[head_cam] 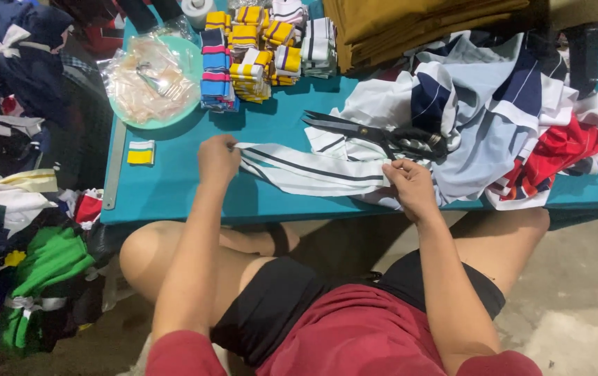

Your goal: The person sits on the floor and uses large shears to cut a white and blue striped shirt into strips. They fold the cut fabric and place it on a stack of similar items on the table.

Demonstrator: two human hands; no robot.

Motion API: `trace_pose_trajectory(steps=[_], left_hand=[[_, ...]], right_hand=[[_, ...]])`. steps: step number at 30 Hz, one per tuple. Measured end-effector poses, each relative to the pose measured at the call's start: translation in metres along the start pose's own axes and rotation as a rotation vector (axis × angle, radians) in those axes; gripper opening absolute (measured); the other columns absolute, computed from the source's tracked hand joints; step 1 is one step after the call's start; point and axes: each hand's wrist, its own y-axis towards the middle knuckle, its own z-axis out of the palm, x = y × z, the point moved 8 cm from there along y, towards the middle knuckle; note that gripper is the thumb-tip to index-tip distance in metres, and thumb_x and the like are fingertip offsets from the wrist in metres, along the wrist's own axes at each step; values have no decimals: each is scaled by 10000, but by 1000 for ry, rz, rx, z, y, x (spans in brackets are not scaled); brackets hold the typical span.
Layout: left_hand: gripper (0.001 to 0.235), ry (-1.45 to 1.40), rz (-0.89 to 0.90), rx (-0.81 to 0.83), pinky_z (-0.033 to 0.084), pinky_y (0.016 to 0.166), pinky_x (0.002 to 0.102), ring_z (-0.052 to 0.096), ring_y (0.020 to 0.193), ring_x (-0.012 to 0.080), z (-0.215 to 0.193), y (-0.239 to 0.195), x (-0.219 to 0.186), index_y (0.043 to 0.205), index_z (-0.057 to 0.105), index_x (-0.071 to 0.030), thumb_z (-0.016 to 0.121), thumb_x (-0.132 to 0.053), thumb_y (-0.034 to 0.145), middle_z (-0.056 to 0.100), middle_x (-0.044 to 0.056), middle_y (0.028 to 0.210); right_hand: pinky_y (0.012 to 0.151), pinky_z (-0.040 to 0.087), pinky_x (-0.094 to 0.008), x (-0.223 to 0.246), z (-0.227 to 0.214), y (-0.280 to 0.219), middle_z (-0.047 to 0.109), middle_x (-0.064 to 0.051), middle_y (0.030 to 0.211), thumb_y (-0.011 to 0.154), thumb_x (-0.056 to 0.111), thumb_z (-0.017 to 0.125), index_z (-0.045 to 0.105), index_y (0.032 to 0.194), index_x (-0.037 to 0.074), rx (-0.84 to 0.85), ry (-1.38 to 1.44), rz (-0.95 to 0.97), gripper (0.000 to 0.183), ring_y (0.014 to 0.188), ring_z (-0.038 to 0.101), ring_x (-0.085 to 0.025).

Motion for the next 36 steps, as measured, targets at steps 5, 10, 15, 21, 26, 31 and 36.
trace_pose_trajectory(steps=[5,10,15,21,26,31,36], left_hand=[[183,-1118,-448,88,618,872,477,746,896,304,-22,-16,11,1069,755,-28,732,-119,912,724,211,953],[102,-1463,-344,389,465,446,259,601,520,169,-41,-32,-10,761,691,-19,736,-79,830,598,110,637],[206,-1199,-43,602,613,790,387,724,840,206,-36,-36,-50,906,809,-26,682,-134,1025,768,144,885],[296,-1230,-8,476,580,813,335,630,868,191,-62,-36,-67,675,706,-60,731,-89,968,666,128,930],[236,-903,-116,458,562,753,385,615,817,224,-72,-46,-55,733,729,-16,812,-156,903,672,129,865],[201,-921,-204,390,590,697,355,633,806,203,-54,-40,-40,818,662,-21,835,-118,852,650,95,885],[435,-1049,-323,278,604,801,417,696,921,255,-59,-34,-36,1202,654,-97,852,-45,818,685,161,949]], right_hand=[[505,396,-224,-1,-26,10,546,-4,581,969,136,740,701,948,39,-53,-82,-34,107,515,483,-85],[588,545,-279,32,-45,2,546,27,627,995,141,709,677,904,94,-118,-13,15,108,577,570,-74],[709,627,-371,-2,-59,24,489,29,622,967,115,765,654,868,63,-116,136,17,157,602,513,-82],[694,644,-409,-17,-70,32,418,61,594,958,108,769,675,865,63,-89,225,30,139,589,514,-80],[689,648,-403,-10,-67,28,390,65,597,971,105,749,678,868,60,-88,255,20,133,603,513,-83],[683,664,-403,-9,-62,26,399,59,588,969,97,751,681,869,50,-68,281,13,131,591,521,-84],[667,676,-408,-10,-62,27,477,34,613,967,105,759,689,866,49,-81,263,-6,135,606,578,-104]])
